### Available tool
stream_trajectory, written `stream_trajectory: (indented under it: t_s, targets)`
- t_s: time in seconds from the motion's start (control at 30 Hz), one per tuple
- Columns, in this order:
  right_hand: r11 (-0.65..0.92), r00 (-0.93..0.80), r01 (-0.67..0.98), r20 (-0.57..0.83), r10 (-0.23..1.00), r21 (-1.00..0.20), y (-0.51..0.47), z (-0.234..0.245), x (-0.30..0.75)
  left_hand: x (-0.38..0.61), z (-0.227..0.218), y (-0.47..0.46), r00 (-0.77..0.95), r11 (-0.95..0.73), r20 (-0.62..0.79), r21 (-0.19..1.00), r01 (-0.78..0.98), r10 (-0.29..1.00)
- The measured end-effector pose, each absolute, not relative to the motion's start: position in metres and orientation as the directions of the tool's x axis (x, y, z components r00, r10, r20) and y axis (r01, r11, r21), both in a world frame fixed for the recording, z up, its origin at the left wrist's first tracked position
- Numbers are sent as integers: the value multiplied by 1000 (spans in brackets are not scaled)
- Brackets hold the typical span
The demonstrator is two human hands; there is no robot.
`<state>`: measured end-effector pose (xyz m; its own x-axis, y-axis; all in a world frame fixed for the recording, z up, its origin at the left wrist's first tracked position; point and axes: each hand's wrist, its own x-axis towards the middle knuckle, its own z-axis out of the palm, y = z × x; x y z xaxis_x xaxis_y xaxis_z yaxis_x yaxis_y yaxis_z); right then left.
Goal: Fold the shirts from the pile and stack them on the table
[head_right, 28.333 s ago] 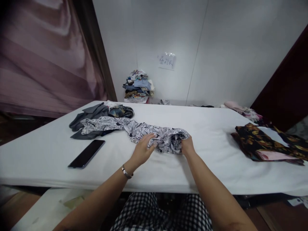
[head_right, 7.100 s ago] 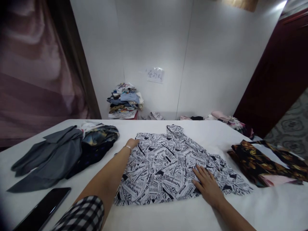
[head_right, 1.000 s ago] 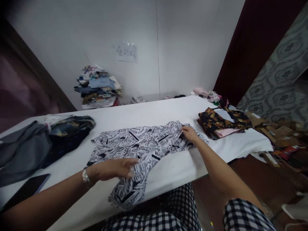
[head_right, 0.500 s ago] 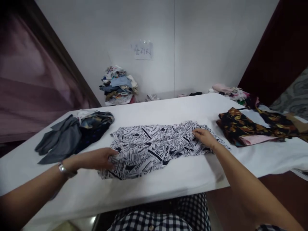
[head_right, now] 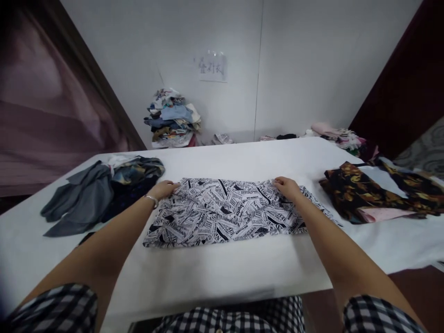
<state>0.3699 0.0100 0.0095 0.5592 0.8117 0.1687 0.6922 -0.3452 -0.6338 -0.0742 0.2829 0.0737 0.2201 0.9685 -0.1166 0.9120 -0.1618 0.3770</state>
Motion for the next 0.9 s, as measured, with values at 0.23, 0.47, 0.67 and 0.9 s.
stream_trajectory:
  t_s: [0.23, 0.47, 0.67, 0.9]
  targets:
    - [-402, 540, 724, 99, 836, -561, -1, 7, 374, -62, 54, 278, 216, -211, -15, 168, 963, 976]
    - [-452, 566, 744, 105, 818, -491, 6, 13, 362, -35, 47, 273, 365, -365, 20, 20, 931, 931]
    - [-448, 588, 738, 154, 794, -506, 3, 18, 363, -49, 73, 269, 415, -436, 225, 49, 899, 882]
    - [-512, 600, 759, 127, 790, -403, 14, 20, 356, -95, 70, 242, 390, -390, 3, 8, 921, 921]
